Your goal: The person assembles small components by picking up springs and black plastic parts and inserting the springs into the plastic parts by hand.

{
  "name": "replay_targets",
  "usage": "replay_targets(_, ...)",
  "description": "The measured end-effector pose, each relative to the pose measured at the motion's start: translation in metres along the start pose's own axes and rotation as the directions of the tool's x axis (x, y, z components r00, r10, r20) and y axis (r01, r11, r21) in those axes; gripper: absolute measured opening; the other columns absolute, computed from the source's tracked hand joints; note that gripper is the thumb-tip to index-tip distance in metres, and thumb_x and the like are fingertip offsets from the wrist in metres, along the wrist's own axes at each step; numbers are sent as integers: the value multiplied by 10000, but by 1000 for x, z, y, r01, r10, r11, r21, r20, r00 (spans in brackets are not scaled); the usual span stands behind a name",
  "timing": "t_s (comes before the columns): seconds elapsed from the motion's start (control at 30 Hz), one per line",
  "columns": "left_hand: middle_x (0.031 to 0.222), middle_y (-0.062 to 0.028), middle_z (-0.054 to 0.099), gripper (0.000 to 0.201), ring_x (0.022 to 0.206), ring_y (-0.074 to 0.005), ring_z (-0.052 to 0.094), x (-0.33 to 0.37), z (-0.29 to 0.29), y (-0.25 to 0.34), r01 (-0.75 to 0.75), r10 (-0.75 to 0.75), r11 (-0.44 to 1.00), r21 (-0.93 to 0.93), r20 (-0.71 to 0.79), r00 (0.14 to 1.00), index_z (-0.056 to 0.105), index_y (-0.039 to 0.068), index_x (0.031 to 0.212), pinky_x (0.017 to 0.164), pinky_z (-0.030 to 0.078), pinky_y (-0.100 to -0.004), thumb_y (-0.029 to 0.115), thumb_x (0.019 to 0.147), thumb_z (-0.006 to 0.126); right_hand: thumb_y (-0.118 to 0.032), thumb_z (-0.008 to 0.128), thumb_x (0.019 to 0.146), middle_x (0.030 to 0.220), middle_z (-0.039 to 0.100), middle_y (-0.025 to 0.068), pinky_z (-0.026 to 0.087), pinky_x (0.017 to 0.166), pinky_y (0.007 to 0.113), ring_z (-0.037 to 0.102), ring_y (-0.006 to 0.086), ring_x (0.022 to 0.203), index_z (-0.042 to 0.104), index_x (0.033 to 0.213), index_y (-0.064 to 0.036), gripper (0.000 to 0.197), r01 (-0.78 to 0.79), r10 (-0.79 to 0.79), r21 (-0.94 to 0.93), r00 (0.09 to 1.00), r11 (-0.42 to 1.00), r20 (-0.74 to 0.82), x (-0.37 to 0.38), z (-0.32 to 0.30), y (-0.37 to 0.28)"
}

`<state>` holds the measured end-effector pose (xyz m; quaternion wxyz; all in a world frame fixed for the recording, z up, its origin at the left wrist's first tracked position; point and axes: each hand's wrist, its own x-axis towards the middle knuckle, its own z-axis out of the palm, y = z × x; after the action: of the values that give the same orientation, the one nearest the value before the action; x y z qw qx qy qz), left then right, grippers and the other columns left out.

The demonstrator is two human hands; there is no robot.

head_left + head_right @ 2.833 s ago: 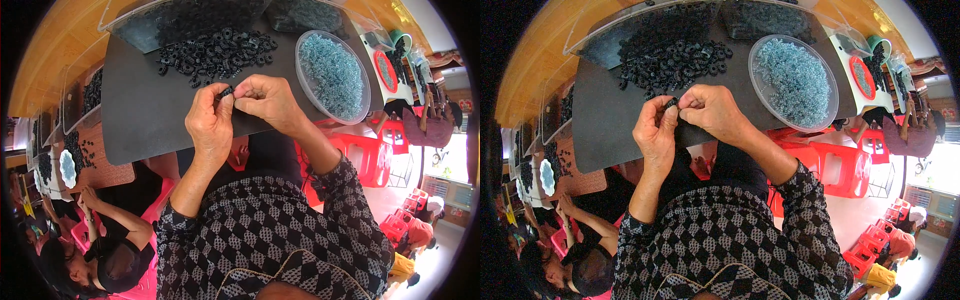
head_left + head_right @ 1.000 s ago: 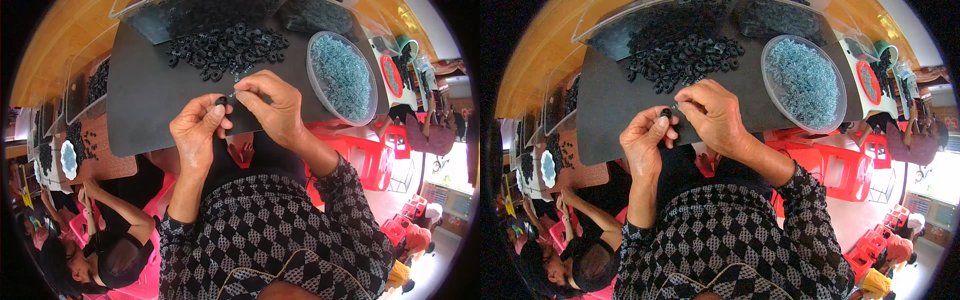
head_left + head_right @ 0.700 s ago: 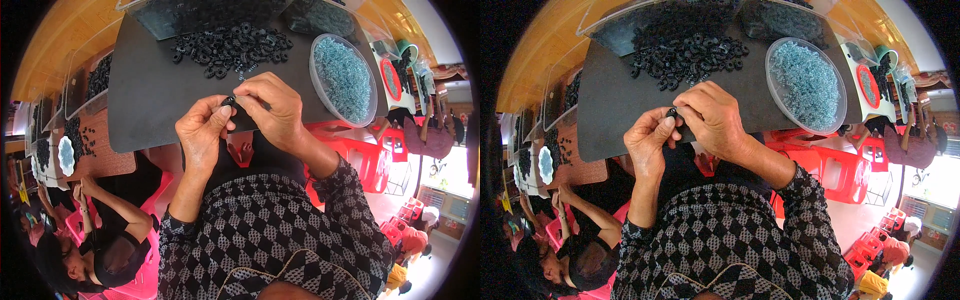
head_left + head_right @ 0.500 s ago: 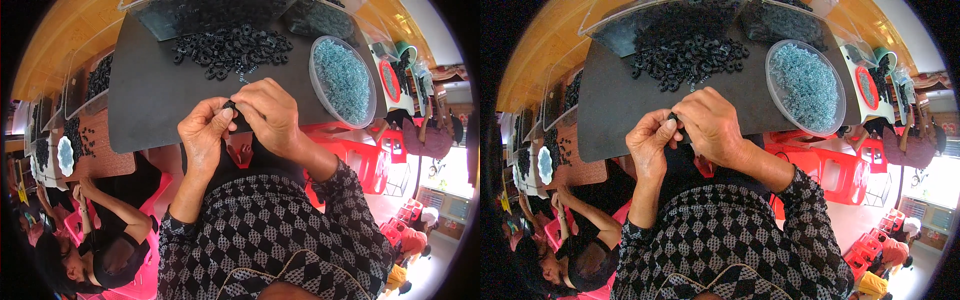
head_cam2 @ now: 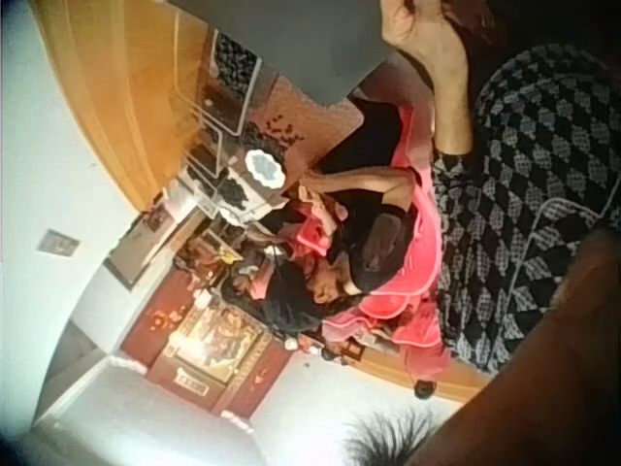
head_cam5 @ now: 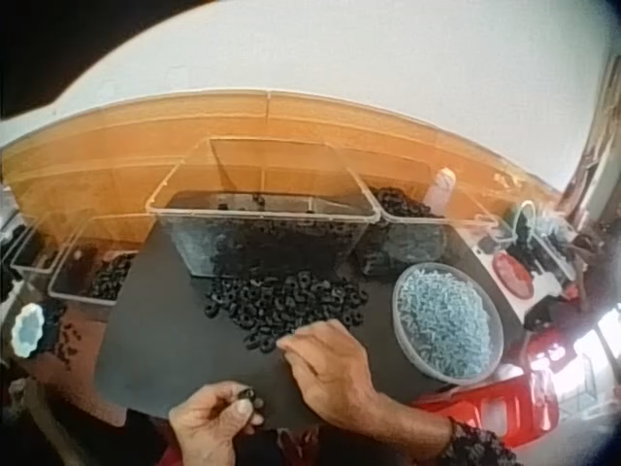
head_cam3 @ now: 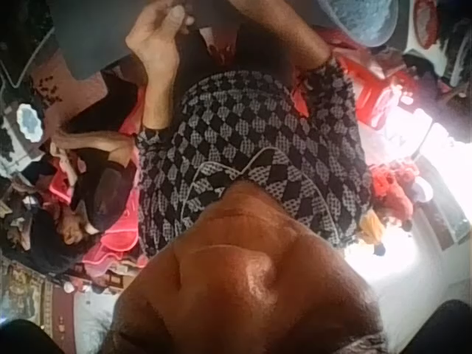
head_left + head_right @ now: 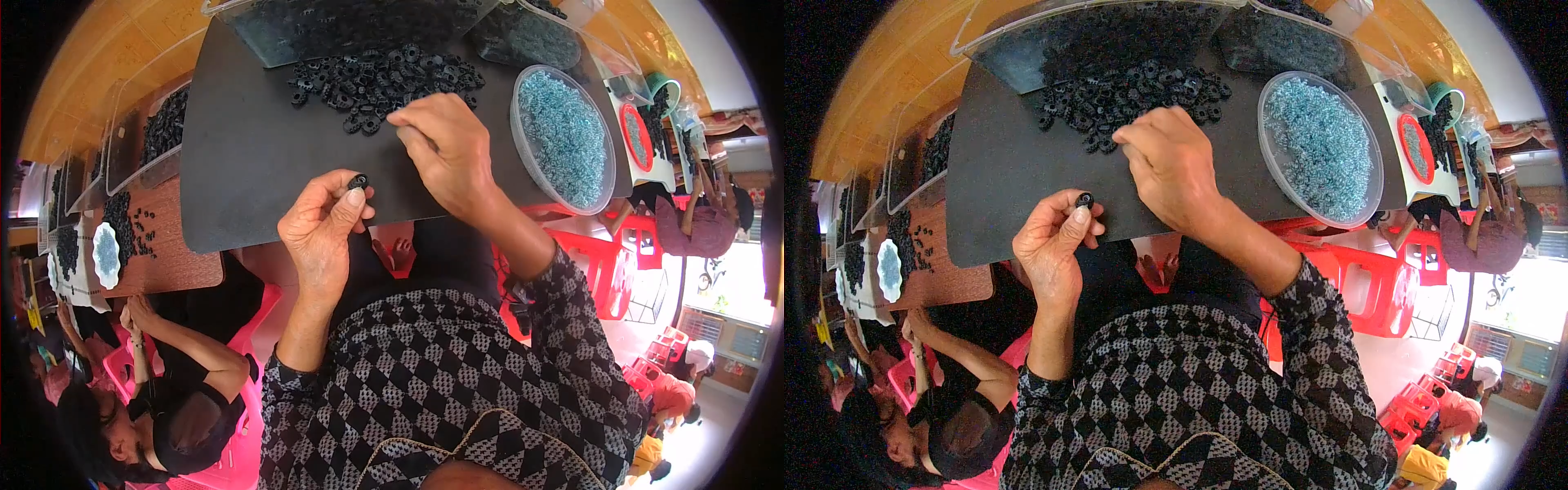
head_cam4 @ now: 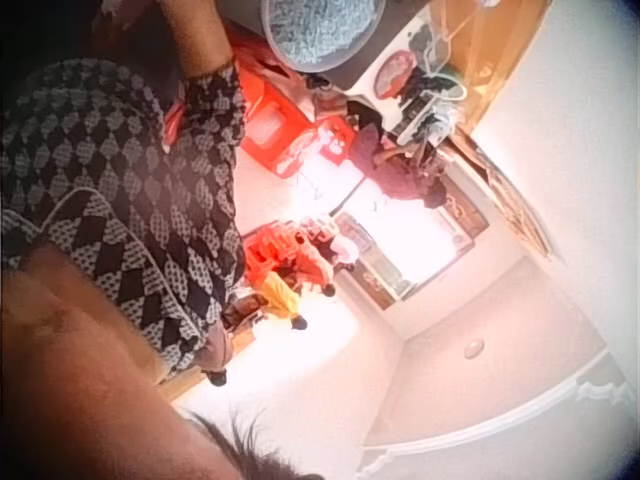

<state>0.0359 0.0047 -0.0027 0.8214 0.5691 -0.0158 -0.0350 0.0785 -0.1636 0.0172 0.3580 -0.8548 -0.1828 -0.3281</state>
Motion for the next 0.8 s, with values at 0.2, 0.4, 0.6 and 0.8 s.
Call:
replay_targets(0.2, 836, -72, 641, 169, 656, -85, 576, 1, -3, -5, -1, 2, 1000, -16, 5, 1000, 615, -33, 1000, 535, 439, -181, 41, 848, 625, 8, 649, 672, 737, 568, 60, 453, 604, 341, 535, 244, 713, 672, 855, -68, 200, 209, -150, -256, 961, 944, 231, 19, 24, 11)
replay_targets(0.4, 828, -69, 641, 172, 647, -83, 571, 1, -5, -6, 5, -5, 1000, -3, 6, 1000, 616, -28, 1007, 541, 445, -184, 40, 848, 624, -16, 626, 674, 722, 538, 74, 446, 597, 346, 511, 247, 713, 664, 805, -67, 146, 359, -200, -376, 895, 854, 400, 34, 35, 18)
replay_targets(0.6, 821, -124, 657, 169, 620, -116, 582, 1, -3, -6, -17, 17, 1000, -3, -6, 1000, 613, -43, 990, 506, 449, -208, 37, 842, 617, -57, 660, 680, 721, 556, 71, 447, 609, 346, 529, 236, 714, 645, 775, -50, 97, 327, -232, -267, 914, 907, 331, 32, 26, 12)
replay_targets(0.8, 863, -96, 645, 166, 676, -109, 588, 5, 0, 3, -7, -9, 985, -172, -92, 996, 596, -52, 1002, 569, 469, -203, 30, 857, 603, -18, 698, 669, 736, 579, 68, 438, 563, 336, 548, 252, 668, 616, 829, -42, 182, 132, -129, -7, 974, 991, 186, 11, 1, -11)
